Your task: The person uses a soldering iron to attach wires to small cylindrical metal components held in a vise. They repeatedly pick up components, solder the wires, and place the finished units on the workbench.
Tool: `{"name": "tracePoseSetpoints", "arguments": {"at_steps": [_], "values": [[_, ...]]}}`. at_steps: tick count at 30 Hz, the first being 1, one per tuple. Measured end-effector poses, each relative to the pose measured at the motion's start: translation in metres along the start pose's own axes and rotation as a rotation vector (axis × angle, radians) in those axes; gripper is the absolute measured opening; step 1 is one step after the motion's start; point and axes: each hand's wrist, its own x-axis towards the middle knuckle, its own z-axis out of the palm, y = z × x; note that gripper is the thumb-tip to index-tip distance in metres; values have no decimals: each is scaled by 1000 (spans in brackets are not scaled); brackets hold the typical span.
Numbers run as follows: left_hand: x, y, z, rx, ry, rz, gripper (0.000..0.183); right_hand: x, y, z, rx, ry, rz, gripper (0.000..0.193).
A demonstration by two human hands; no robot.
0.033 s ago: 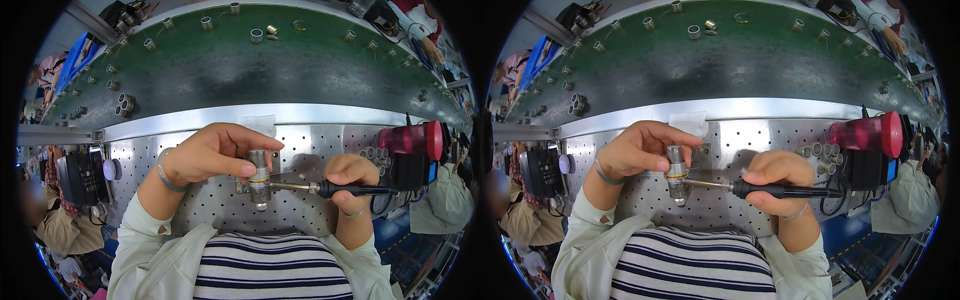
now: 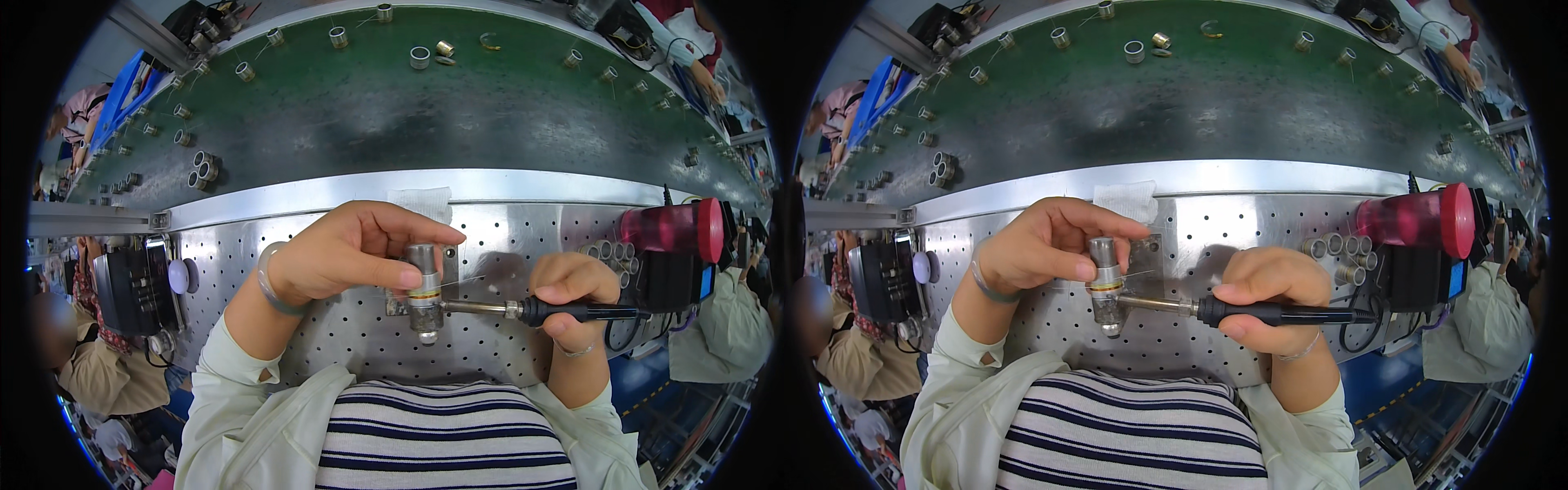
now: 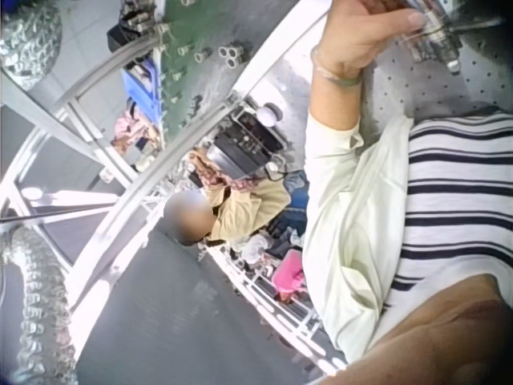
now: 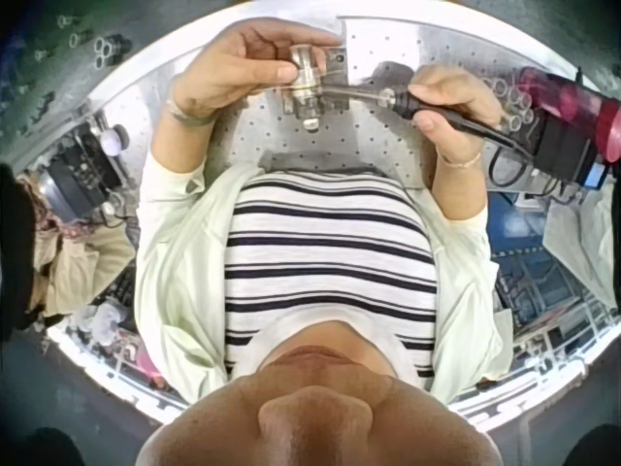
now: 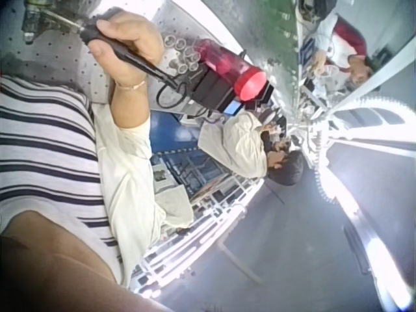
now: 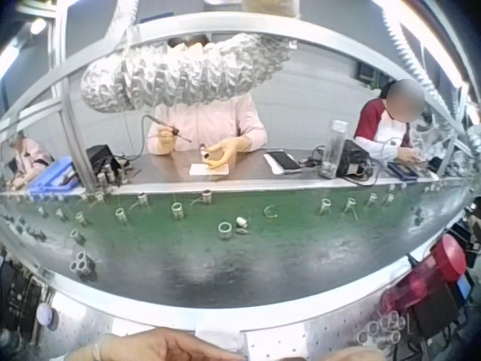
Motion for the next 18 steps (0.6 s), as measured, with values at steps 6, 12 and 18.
{"name": "tracePoseSetpoints", "arguments": {"at_steps": [6, 12, 18], "values": [[-1, 0, 6, 38, 93, -37, 59, -2, 2, 2, -37, 15, -11, 28], [-1, -4, 5, 2, 108, -33, 61, -3, 3, 2, -67, 46, -1, 26], [-1, -4, 6, -2, 105, -24, 61, -6, 4, 3, 15, 95, 62, 24]]}}
